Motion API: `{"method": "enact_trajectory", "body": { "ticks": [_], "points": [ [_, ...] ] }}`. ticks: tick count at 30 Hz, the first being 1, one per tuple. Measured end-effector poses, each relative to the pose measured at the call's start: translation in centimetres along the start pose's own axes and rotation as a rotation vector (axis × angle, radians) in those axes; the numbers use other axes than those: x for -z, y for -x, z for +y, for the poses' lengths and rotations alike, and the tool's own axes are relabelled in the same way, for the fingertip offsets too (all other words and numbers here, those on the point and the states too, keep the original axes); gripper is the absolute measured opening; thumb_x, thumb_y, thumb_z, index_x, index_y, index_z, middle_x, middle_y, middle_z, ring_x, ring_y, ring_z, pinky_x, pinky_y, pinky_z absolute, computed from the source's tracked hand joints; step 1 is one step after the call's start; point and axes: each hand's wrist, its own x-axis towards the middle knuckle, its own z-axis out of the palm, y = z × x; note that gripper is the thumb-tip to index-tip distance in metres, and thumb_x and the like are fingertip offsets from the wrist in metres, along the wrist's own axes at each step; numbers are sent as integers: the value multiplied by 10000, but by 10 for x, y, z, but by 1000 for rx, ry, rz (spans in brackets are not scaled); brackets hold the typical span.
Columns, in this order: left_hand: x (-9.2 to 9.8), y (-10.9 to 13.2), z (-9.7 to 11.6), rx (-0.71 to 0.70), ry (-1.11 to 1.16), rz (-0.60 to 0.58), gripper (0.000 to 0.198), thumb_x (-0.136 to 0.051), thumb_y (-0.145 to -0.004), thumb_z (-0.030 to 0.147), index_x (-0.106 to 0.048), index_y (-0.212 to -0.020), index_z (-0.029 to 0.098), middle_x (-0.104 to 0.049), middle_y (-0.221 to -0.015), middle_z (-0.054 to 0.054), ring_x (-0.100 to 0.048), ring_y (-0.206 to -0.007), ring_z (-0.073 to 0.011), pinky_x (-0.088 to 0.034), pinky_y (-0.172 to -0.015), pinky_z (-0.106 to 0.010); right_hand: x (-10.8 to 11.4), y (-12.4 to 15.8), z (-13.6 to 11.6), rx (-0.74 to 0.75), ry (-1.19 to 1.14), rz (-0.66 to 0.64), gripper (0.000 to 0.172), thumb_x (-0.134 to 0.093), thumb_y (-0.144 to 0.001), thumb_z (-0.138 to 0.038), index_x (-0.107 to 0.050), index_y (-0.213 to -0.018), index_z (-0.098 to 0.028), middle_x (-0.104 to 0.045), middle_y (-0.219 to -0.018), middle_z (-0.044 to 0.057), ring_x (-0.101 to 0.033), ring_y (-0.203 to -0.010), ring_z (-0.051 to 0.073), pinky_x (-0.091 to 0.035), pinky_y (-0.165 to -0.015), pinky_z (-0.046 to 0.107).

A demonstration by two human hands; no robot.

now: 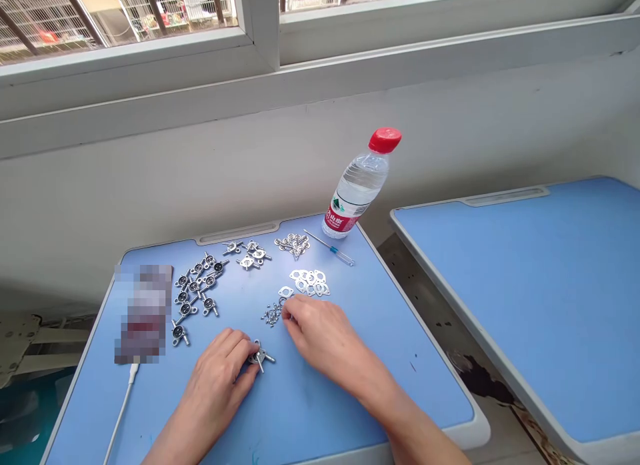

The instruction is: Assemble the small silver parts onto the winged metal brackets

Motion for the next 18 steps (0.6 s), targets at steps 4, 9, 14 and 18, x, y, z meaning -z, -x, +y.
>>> {"method": "enact_trajectory", "body": {
  "ticks": [4,9,14,18],
  "points": [
    [0,0,0,3,-8,6,152,-544,-840,53,-568,-887,196,-622,-855,-13,-570,-783,-202,-499,-681,-333,-8,-7,7,52,84,108,183,-487,-911,-102,-634,-856,-196,-651,-858,22,-587,-676,141,-314,-557,253],
    [2,-1,2,7,-14,-11,155,-546,-835,48,-567,-872,198,-626,-858,-11,-573,-792,-200,-499,-688,-327,-15,-10,3,91,238,56,236,-441,-924,-56,-642,-863,-164,-625,-852,40,-552,-634,128,-240,-521,272],
    [3,-1,3,14,-19,-15,153,-549,-839,44,-565,-867,193,-624,-853,-14,-575,-789,-206,-501,-686,-339,-17,-12,3,140,317,21,240,-440,-910,-30,-620,-812,-154,-599,-817,37,-500,-590,112,-186,-511,280],
    [4,-1,3,14,-29,-18,158,-554,-832,36,-563,-864,190,-621,-854,-16,-571,-792,-208,-498,-687,-340,-20,-12,3,160,372,12,228,-457,-906,-33,-614,-794,-153,-594,-813,33,-455,-545,98,-166,-498,278]
  ]
}}
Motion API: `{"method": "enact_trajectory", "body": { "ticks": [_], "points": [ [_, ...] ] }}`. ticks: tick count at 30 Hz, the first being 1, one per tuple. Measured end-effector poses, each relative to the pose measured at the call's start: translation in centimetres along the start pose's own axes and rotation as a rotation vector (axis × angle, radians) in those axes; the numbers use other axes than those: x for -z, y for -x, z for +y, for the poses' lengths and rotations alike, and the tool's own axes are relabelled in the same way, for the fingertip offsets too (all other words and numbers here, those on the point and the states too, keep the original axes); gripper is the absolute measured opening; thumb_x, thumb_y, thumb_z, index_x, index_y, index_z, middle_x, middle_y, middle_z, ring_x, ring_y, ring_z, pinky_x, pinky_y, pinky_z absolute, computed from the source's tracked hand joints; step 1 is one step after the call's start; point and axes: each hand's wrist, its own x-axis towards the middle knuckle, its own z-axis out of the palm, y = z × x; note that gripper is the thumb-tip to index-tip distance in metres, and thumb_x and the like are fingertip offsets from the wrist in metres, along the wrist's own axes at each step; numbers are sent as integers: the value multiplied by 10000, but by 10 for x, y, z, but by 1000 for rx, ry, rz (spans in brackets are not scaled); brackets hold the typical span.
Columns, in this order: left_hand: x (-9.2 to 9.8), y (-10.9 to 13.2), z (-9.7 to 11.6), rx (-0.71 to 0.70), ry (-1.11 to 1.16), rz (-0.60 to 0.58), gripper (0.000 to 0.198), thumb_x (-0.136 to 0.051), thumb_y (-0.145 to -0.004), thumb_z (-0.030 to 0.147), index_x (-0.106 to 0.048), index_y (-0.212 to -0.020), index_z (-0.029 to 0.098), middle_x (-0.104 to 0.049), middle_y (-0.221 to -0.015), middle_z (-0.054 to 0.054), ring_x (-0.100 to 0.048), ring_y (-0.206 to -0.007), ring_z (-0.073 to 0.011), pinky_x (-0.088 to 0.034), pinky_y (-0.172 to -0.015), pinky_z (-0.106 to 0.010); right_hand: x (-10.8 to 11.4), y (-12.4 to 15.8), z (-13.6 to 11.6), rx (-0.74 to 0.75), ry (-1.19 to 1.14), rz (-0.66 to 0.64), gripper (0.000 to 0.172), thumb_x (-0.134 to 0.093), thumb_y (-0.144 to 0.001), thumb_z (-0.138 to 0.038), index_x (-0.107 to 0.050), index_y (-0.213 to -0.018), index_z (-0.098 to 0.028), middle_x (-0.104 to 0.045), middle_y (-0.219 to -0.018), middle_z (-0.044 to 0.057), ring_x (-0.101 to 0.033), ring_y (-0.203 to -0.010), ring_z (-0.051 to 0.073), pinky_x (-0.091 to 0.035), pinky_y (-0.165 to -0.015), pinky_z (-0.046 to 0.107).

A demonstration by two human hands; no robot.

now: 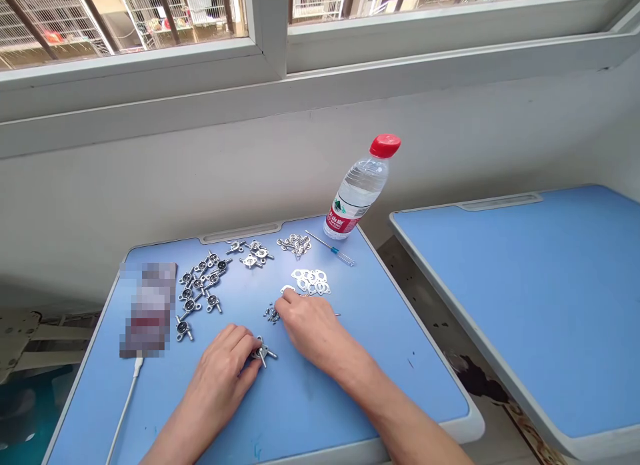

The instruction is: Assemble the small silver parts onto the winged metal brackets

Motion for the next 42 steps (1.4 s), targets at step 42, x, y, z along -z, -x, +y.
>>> {"method": "enact_trajectory", "body": {
  "ticks": [42],
  "points": [
    [-2,0,0,-17,-51,15,168,-564,-819,45,-521,-789,205,-591,-817,-9,-547,-762,-204,-467,-646,-322,17,11,-20,22,-540,-208,190,-545,-842,-17,-587,-738,-170,-619,-765,-3,-539,-673,125,-373,-609,236]
  ]
}}
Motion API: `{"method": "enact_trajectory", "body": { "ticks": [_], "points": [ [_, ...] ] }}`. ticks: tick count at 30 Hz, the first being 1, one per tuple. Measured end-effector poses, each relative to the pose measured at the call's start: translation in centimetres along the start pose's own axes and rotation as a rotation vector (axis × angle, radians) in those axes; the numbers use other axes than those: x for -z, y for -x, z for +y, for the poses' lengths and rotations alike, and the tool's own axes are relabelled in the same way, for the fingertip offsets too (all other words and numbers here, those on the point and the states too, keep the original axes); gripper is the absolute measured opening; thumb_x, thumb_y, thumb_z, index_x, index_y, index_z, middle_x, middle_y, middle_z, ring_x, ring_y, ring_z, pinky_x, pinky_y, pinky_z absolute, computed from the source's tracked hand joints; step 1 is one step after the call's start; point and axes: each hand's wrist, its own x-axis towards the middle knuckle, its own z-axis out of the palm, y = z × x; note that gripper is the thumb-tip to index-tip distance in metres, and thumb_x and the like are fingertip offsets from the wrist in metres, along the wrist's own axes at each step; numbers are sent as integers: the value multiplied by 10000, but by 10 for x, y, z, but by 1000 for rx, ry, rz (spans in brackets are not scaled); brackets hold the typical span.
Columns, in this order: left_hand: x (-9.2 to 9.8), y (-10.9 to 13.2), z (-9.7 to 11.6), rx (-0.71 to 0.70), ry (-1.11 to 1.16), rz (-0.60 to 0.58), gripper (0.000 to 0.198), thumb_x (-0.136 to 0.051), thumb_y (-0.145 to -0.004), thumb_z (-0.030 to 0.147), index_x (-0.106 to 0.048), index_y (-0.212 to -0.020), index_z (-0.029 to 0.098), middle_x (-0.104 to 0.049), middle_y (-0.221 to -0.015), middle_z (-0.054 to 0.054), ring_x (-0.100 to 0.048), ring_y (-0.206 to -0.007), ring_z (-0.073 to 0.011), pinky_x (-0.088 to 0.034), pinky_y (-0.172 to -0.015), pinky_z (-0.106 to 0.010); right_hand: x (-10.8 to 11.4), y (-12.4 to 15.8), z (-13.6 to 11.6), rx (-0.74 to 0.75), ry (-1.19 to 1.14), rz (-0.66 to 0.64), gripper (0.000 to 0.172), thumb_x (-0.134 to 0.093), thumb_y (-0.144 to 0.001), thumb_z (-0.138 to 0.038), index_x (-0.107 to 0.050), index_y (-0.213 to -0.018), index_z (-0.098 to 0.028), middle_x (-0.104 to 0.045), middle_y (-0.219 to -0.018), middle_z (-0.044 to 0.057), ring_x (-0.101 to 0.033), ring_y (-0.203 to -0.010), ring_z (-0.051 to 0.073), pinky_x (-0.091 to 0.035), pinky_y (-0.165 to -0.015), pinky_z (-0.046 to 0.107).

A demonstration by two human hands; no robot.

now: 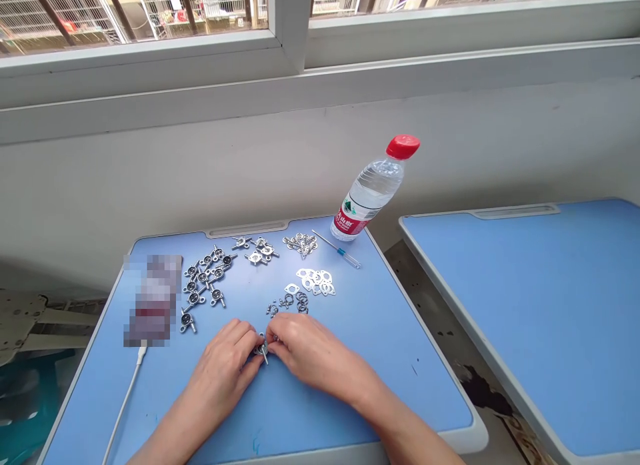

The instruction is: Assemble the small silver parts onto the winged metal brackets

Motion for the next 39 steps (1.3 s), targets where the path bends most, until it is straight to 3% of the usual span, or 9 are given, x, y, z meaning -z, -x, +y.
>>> {"method": "enact_trajectory", "body": {
  "ticks": [27,39],
  "points": [
    [3,0,3,44,56,-63,130,-633,-840,51,-581,-851,170,-596,-854,-18,-560,-809,-210,-517,-699,-355,-6,1,7,98,72,5,231,-475,-871,-18,-560,-730,-179,-582,-724,-9,-509,-643,130,-329,-578,249],
    [1,1,2,39,51,-46,144,-639,-830,46,-570,-825,172,-586,-841,-14,-550,-795,-208,-514,-689,-354,-6,4,4,63,90,7,246,-461,-886,-34,-519,-702,-185,-561,-675,-20,-480,-599,124,-299,-552,252]
  ]
}}
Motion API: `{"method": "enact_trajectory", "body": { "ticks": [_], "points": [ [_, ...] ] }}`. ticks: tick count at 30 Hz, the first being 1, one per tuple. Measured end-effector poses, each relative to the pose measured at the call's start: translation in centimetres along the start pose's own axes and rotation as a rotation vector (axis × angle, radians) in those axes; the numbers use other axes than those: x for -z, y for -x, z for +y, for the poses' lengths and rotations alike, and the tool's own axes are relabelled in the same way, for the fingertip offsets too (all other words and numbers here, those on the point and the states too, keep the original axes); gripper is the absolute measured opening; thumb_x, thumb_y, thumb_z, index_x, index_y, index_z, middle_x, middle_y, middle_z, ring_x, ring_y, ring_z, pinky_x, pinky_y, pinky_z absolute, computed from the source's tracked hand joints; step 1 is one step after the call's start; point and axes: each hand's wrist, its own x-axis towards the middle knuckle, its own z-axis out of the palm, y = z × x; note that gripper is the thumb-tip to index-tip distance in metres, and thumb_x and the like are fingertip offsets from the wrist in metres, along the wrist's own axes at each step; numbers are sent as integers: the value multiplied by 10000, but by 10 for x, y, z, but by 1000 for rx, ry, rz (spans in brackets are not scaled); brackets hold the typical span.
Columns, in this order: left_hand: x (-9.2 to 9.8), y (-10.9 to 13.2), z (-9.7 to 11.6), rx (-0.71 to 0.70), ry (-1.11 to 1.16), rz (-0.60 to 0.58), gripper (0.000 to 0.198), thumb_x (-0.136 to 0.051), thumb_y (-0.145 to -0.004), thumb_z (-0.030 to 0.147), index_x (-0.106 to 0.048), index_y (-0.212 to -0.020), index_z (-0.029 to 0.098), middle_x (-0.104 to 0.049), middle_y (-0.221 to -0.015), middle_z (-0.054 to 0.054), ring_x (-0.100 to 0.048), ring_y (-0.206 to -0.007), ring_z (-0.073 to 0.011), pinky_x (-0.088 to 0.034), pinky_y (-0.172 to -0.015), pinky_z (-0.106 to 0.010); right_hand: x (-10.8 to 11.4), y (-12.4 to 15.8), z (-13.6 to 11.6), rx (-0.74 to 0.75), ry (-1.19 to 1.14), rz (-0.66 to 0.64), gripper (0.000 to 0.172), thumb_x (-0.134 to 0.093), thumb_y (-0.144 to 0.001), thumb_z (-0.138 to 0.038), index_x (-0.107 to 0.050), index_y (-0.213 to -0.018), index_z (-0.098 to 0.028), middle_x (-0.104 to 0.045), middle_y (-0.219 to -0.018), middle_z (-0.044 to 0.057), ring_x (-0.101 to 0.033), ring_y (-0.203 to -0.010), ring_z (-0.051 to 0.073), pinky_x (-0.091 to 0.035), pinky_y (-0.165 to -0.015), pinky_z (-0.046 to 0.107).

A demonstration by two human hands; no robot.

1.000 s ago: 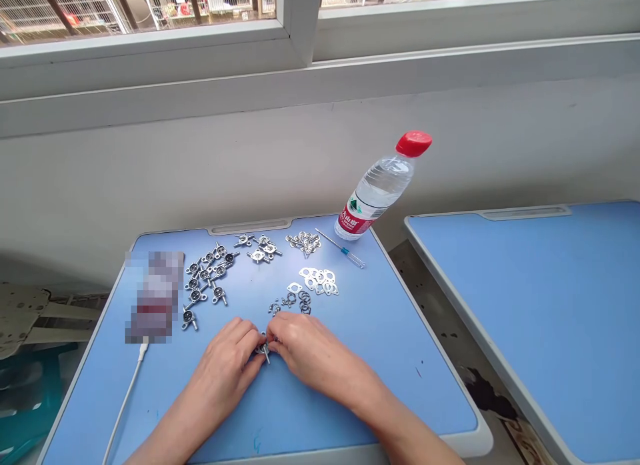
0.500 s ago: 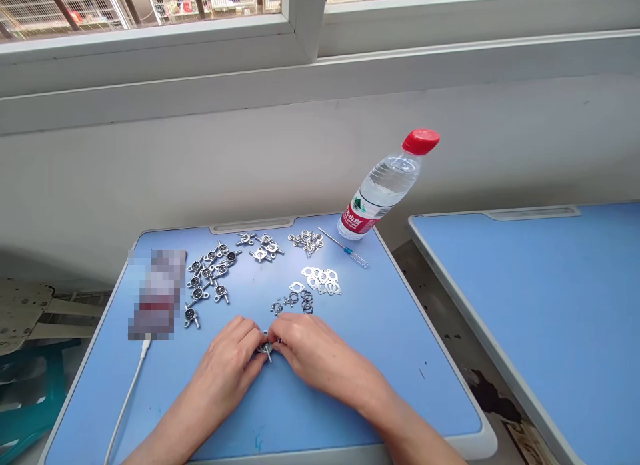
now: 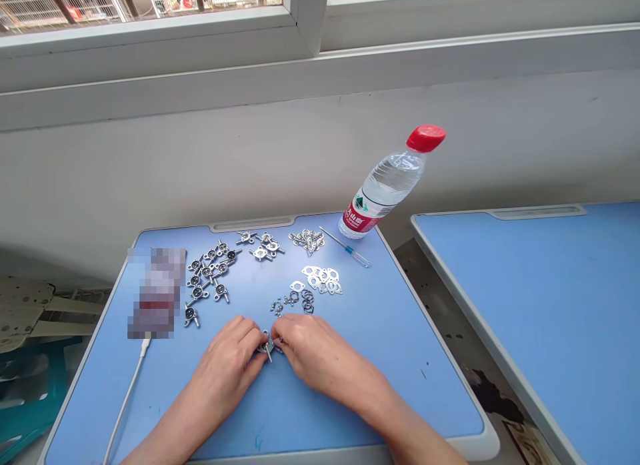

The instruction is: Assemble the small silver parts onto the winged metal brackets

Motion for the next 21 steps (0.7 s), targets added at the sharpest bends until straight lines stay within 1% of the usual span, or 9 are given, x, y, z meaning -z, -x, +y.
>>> {"method": "enact_trajectory", "body": {
  "ticks": [3,9,17,19,21],
  "points": [
    [-1,0,0,1,-9,2,153,-638,-825,43,-565,-817,176,-585,-835,-13,-546,-789,-208,-513,-690,-355,1,1,1,-1,-10,14,245,-450,-891,-38,-529,-713,-186,-569,-684,-17,-486,-600,125,-307,-550,251],
    [-1,1,0,-3,1,9,159,-629,-824,37,-555,-815,178,-583,-838,-13,-544,-790,-205,-511,-690,-350,5,1,-1,18,-31,35,179,-487,-910,-88,-581,-792,-183,-626,-763,4,-541,-628,131,-345,-569,256],
    [0,-1,0,-6,-3,8,168,-610,-824,26,-553,-820,184,-591,-838,-12,-546,-787,-206,-503,-683,-346,-3,-2,-4,-33,-67,58,156,-502,-906,-106,-581,-799,-187,-654,-806,20,-590,-693,157,-404,-603,271],
    [1,-1,0,-6,-1,4,169,-608,-824,23,-551,-813,182,-591,-839,-15,-546,-788,-207,-500,-683,-346,-1,-1,-5,-46,-125,93,134,-476,-922,-141,-586,-865,-192,-662,-845,31,-603,-729,166,-444,-640,285],
    [1,-1,0,-3,4,-1,166,-608,-827,30,-547,-807,184,-592,-847,-17,-545,-795,-207,-498,-689,-346,6,2,-7,-74,-201,128,170,-418,-959,-194,-583,-995,-206,-669,-894,36,-622,-786,171,-484,-697,300]
  ]
}}
